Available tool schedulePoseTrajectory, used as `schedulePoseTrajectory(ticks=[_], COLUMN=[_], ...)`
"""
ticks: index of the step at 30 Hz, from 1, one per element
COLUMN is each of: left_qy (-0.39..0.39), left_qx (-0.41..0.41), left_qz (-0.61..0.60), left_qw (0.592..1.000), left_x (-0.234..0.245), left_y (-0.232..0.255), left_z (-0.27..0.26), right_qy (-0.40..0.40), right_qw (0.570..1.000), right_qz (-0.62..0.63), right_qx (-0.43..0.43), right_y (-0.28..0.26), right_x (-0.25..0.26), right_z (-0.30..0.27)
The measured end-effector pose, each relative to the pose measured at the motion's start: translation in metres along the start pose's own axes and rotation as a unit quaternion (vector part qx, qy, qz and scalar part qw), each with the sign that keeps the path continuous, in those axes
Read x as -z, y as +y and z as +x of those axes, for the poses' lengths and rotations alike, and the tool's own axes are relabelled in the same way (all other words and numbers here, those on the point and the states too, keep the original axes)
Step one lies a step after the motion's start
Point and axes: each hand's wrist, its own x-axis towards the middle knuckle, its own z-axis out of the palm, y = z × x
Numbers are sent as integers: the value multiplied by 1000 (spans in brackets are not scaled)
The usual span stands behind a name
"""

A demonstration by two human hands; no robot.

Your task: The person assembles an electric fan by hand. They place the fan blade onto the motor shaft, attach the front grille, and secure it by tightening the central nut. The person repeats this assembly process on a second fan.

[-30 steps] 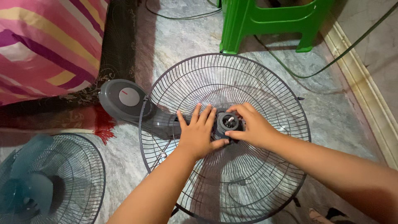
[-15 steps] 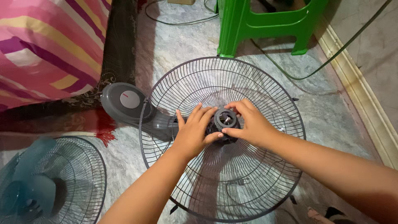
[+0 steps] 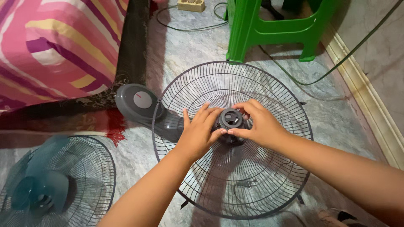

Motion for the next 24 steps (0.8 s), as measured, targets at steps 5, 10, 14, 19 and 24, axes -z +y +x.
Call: schedulePoseTrajectory(ticks=[5, 10, 14, 19, 24], left_qy=[20, 51, 78, 80, 89], left_qx=[-8, -28, -50, -47, -45], left_qz=[21, 57, 107, 137, 138], left_qw=[1000, 997, 990, 986, 985], left_x=[8, 20, 35, 51, 67], left_y=[-4, -9, -15, -20, -28], left_z=[-7, -20, -28, -41, -55], right_qy=[-8, -10, -13, -21, -18], right_qw=[1000, 999, 999, 998, 997], right_qz=[18, 29, 18, 20, 21], right_qx=[16, 29, 40, 50, 75], right_y=[-14, -31, -44, -57, -71], right_x=[2, -1, -5, -16, -29], right_z=[2, 5, 10, 15, 24])
